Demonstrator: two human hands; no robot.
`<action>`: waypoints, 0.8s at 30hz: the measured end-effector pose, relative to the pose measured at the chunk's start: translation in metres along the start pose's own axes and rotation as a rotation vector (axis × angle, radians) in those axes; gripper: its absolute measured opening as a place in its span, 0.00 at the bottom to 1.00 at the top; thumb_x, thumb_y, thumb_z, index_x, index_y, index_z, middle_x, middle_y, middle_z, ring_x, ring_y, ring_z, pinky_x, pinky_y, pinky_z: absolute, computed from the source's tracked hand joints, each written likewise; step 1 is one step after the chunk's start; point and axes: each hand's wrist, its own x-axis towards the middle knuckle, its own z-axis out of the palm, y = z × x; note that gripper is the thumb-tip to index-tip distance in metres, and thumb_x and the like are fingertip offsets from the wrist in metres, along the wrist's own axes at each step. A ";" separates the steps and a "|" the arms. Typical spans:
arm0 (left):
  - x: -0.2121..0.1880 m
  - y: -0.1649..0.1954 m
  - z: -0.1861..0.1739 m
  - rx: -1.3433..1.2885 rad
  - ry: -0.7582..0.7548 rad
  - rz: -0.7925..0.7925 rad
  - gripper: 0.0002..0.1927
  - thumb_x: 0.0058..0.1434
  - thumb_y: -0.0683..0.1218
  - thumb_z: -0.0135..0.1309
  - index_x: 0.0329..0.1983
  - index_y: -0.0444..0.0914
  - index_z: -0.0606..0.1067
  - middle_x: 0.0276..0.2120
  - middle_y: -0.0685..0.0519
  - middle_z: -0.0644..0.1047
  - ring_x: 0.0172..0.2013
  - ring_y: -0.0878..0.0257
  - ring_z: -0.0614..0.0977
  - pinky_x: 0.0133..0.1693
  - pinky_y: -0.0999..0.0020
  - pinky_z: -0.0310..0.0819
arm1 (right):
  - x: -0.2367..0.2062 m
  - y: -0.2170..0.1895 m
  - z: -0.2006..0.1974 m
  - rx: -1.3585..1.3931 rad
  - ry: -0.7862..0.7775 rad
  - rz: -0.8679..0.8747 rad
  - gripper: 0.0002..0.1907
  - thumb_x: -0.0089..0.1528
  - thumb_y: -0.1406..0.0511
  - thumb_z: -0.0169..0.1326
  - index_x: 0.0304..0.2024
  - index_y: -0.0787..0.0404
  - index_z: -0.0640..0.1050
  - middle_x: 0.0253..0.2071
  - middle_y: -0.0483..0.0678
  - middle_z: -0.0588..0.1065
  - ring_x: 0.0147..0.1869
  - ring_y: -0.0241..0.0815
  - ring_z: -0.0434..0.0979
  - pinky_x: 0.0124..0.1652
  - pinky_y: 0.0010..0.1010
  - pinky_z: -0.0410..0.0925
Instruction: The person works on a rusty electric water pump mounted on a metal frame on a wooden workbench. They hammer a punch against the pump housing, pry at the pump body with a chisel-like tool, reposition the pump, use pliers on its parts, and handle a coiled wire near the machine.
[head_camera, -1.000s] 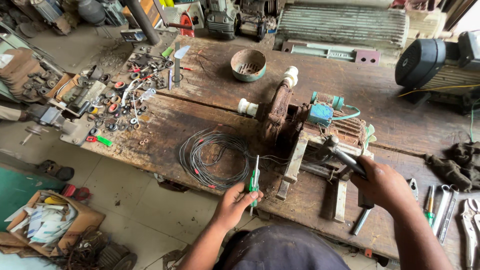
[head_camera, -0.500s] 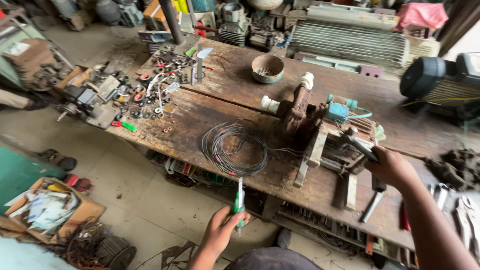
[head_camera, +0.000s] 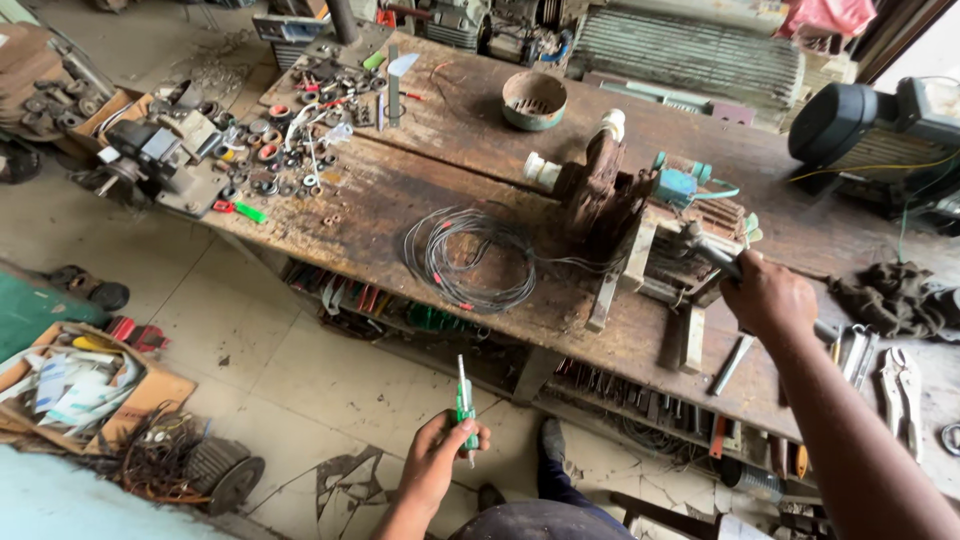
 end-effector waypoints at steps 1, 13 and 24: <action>-0.001 -0.001 0.000 -0.002 -0.015 0.004 0.14 0.65 0.52 0.53 0.39 0.35 0.79 0.34 0.51 0.84 0.35 0.65 0.84 0.37 0.70 0.73 | 0.000 0.000 0.002 -0.001 0.001 0.006 0.19 0.64 0.50 0.55 0.49 0.54 0.78 0.42 0.57 0.81 0.46 0.60 0.83 0.43 0.50 0.73; -0.012 -0.013 -0.010 0.013 -0.046 -0.016 0.14 0.66 0.52 0.53 0.39 0.36 0.78 0.35 0.51 0.84 0.35 0.66 0.83 0.37 0.71 0.72 | -0.007 -0.006 -0.001 -0.058 -0.017 0.030 0.19 0.68 0.48 0.52 0.50 0.52 0.76 0.35 0.51 0.81 0.38 0.50 0.84 0.38 0.43 0.73; -0.016 -0.003 -0.019 0.038 0.006 -0.028 0.15 0.65 0.54 0.52 0.39 0.37 0.78 0.35 0.51 0.84 0.36 0.64 0.84 0.38 0.69 0.73 | -0.016 -0.014 -0.012 -0.034 0.020 0.027 0.19 0.71 0.48 0.47 0.47 0.54 0.77 0.34 0.53 0.81 0.37 0.52 0.84 0.37 0.45 0.73</action>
